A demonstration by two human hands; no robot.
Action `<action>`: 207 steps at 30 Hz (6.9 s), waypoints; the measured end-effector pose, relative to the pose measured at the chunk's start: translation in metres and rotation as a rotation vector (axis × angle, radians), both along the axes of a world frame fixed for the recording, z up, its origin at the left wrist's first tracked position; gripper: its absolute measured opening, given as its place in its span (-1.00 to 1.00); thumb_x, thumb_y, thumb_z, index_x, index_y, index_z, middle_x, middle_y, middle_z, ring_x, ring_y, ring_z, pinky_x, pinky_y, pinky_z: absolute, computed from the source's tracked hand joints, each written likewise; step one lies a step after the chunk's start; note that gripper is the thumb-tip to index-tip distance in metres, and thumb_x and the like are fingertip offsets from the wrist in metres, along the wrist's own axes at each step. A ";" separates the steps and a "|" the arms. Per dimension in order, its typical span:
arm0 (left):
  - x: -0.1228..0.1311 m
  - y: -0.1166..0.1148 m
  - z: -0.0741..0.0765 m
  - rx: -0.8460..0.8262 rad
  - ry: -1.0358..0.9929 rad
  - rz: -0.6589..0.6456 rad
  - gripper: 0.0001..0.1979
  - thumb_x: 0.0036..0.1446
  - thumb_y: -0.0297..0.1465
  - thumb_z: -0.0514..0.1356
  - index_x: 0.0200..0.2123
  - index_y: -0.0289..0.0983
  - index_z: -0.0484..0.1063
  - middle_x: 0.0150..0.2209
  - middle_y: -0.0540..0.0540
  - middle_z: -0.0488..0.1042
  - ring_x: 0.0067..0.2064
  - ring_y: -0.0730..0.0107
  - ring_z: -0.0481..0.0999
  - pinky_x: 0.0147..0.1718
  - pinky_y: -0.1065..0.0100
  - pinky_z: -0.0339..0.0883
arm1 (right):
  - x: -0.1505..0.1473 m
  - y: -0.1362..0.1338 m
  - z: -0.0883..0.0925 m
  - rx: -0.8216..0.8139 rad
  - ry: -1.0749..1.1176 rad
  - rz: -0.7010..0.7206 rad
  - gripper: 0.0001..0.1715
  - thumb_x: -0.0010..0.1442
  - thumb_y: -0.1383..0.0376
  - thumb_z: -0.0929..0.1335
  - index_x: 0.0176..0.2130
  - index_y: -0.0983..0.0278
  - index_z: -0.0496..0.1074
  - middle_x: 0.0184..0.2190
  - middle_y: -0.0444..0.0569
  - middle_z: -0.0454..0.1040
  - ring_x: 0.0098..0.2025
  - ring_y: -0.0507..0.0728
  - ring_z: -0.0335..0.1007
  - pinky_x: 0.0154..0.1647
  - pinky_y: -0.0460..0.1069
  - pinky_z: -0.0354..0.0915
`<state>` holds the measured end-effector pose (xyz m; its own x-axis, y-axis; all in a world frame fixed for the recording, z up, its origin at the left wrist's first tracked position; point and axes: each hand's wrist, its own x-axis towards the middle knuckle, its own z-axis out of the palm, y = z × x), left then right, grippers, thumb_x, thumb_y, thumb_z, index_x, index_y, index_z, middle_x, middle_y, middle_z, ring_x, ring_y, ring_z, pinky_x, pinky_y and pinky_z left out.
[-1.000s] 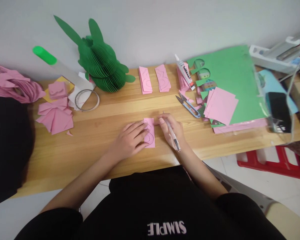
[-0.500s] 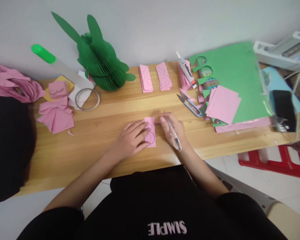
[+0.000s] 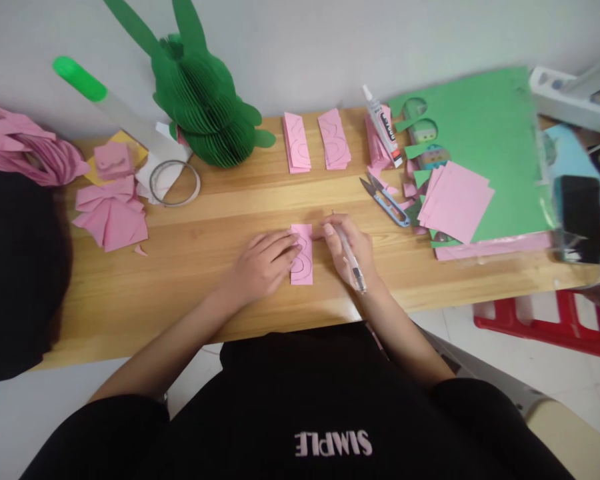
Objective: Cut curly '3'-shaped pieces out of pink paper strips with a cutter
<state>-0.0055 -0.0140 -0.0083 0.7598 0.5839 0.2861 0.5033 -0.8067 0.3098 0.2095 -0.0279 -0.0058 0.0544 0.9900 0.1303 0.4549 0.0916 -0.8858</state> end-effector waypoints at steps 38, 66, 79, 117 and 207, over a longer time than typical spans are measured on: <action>-0.005 0.002 0.010 -0.145 0.089 -0.010 -0.62 0.33 -0.32 0.18 0.16 -0.31 0.45 0.21 -0.26 0.45 0.26 0.03 0.38 0.20 0.02 0.26 | 0.000 -0.004 -0.007 -0.029 0.011 -0.068 -0.64 0.35 -0.07 0.24 -0.17 0.14 0.36 -0.41 -0.12 0.66 -0.34 0.13 0.62 -0.18 0.05 0.47; 0.013 -0.026 0.013 0.154 0.214 0.142 -0.60 0.29 -0.37 0.10 0.11 -0.43 0.46 0.22 -0.39 0.42 0.25 -0.04 0.40 0.22 0.05 0.22 | -0.001 -0.002 -0.001 -0.038 -0.012 -0.070 -0.63 0.34 -0.06 0.25 -0.18 0.15 0.37 -0.42 -0.09 0.65 -0.39 0.15 0.61 -0.24 0.04 0.48; 0.009 -0.013 0.017 -0.013 0.160 0.044 -0.59 0.29 -0.40 0.08 0.13 -0.46 0.45 0.16 -0.40 0.47 0.26 -0.09 0.37 0.21 -0.03 0.24 | 0.000 -0.001 0.002 -0.029 -0.019 -0.016 -0.68 0.32 -0.03 0.29 -0.19 0.14 0.38 -0.39 -0.10 0.64 -0.32 0.14 0.61 -0.21 0.03 0.47; 0.006 -0.007 0.008 0.200 0.118 0.000 -0.63 0.37 -0.37 0.00 -0.04 -0.42 0.56 0.06 -0.25 0.57 0.17 0.15 0.48 0.18 0.24 0.27 | -0.020 -0.015 0.018 -0.146 0.008 -0.129 -0.86 0.17 0.25 0.38 -0.22 0.22 0.47 -0.44 -0.13 0.57 -0.48 0.04 0.47 -0.44 -0.07 0.39; 0.005 -0.006 0.010 0.032 0.071 -0.001 -0.65 0.35 -0.38 0.04 0.00 -0.44 0.53 0.11 -0.28 0.54 0.19 0.09 0.45 0.12 0.18 0.33 | -0.014 -0.010 0.029 -0.234 -0.077 -0.060 -0.92 0.07 0.26 0.43 -0.41 0.23 0.50 -0.55 -0.15 0.56 -0.53 0.03 0.45 -0.47 -0.08 0.36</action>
